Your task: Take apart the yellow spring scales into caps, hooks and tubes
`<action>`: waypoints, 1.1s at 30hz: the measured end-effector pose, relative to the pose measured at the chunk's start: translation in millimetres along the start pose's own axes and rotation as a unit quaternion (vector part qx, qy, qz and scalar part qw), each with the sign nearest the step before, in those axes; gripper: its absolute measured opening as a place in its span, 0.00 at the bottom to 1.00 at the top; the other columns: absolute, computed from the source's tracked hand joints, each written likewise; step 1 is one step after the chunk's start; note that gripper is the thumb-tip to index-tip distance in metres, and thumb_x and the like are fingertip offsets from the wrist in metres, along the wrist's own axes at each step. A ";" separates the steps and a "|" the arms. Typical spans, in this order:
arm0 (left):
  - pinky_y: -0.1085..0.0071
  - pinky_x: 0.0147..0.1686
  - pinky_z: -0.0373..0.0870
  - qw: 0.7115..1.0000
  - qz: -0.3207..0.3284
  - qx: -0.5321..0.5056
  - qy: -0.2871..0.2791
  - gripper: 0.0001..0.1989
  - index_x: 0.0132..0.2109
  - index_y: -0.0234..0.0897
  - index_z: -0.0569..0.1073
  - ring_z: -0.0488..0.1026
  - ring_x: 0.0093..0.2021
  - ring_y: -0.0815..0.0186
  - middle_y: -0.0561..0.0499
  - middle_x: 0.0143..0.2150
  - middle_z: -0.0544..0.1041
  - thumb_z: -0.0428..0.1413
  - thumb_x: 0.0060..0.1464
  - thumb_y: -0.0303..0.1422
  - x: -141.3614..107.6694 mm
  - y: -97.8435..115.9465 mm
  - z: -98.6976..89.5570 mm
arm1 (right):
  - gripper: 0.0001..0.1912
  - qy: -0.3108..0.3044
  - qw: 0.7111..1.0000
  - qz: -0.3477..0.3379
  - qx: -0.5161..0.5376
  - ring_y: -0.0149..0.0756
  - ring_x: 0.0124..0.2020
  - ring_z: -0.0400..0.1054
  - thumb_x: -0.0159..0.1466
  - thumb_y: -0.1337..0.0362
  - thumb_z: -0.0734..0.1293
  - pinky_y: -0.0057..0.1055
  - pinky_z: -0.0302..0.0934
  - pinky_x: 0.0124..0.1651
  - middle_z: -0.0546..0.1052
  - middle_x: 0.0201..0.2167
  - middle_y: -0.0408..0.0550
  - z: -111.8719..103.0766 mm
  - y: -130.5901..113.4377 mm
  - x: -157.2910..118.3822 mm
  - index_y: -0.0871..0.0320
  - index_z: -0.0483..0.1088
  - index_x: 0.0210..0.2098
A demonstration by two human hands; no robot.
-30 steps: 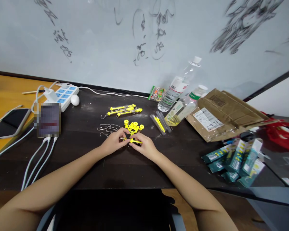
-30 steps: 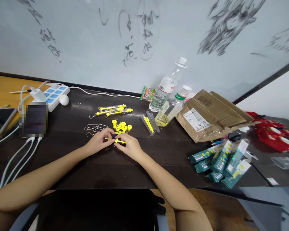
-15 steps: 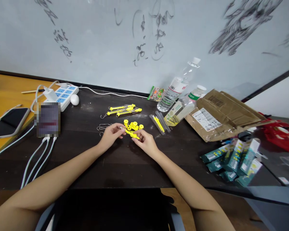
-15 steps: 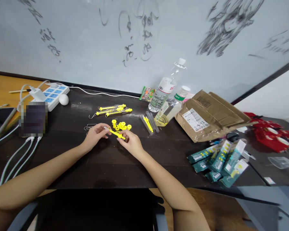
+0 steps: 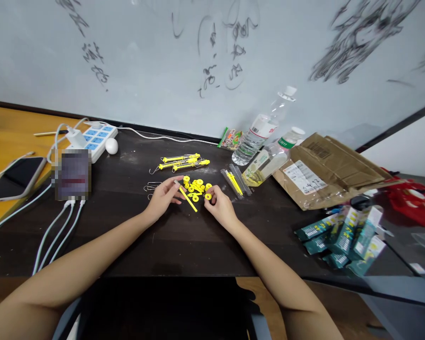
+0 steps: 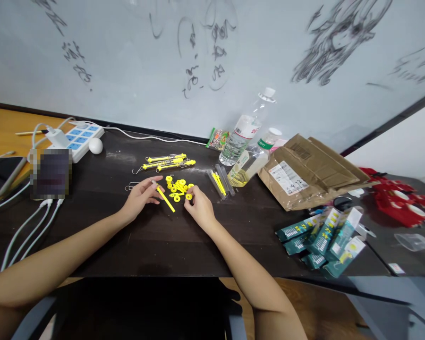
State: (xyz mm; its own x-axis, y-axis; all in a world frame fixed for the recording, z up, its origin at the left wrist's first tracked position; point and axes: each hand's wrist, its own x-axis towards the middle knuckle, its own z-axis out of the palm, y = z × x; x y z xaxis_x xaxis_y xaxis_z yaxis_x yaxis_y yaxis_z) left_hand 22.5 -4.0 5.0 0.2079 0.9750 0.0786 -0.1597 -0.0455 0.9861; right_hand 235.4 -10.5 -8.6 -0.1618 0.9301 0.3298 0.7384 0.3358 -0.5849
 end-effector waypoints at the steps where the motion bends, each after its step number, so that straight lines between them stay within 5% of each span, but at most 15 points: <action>1: 0.77 0.26 0.73 1.000 -0.003 0.002 -0.014 0.21 0.54 0.37 0.65 0.75 0.30 0.71 0.49 0.37 0.75 0.53 0.55 0.41 -0.2 -0.7 0.4 | 0.07 0.000 1.000 -0.006 -0.004 0.31 0.25 0.60 0.56 0.67 0.62 0.27 0.55 0.30 0.66 0.25 0.40 -0.5 -1.4 -0.4 0.56 0.64 0.36; 6: 0.76 0.25 0.72 0.999 -0.015 -0.012 -0.030 0.15 0.46 0.37 0.63 0.75 0.29 0.70 0.49 0.36 0.77 0.53 0.54 0.38 -0.2 -3.6 0.8 | 0.07 0.005 0.998 -0.041 -0.045 0.33 0.31 0.64 0.57 0.65 0.64 0.27 0.57 0.33 0.67 0.32 0.44 -2.3 -7.1 -2.3 0.56 0.69 0.35; 16: 0.79 0.22 0.72 0.999 -0.014 0.004 -0.035 0.12 0.41 0.36 0.67 0.72 0.26 0.74 0.52 0.35 0.72 0.54 0.54 0.39 -0.3 -5.6 0.0 | 0.12 -0.024 0.996 -0.061 -0.061 0.37 0.34 0.66 0.57 0.69 0.62 0.30 0.60 0.40 0.69 0.27 0.44 0.3 -3.0 -1.6 0.57 0.71 0.41; 23: 0.75 0.30 0.75 1.000 -0.008 -0.010 0.004 0.15 0.41 0.35 0.68 0.77 0.31 0.69 0.53 0.35 0.70 0.58 0.51 0.41 -0.9 -2.2 1.3 | 0.10 -0.013 0.998 -0.048 0.039 0.35 0.32 0.66 0.62 0.64 0.61 0.30 0.60 0.38 0.71 0.28 0.45 -2.7 -3.2 -1.9 0.57 0.70 0.41; 29: 0.71 0.35 0.76 0.999 0.020 0.011 -0.033 0.17 0.43 0.35 0.69 0.77 0.36 0.65 0.50 0.37 0.74 0.59 0.51 0.43 0.3 -9.0 0.3 | 0.14 -0.095 0.981 -0.081 0.146 0.33 0.29 0.65 0.66 0.56 0.58 0.27 0.58 0.34 0.71 0.28 0.44 -5.5 -11.6 -5.0 0.58 0.69 0.35; 33: 0.69 0.36 0.75 0.996 0.062 0.055 -0.042 0.20 0.52 0.36 0.66 0.77 0.37 0.64 0.48 0.38 0.75 0.54 0.56 0.41 -2.3 -10.3 -1.6 | 0.15 0.007 0.996 -0.055 0.069 0.33 0.29 0.64 0.67 0.56 0.55 0.28 0.56 0.34 0.70 0.28 0.45 -15.8 -6.7 -0.8 0.57 0.67 0.33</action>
State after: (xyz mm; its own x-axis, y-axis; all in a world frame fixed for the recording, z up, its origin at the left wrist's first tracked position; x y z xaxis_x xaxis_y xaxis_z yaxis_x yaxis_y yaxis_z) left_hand 22.2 -5.4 -5.6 0.2747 0.9386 0.2088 -0.0831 -0.1932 0.9776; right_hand 241.0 -15.8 6.7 -0.2262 0.8847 0.4076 0.6200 0.4535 -0.6403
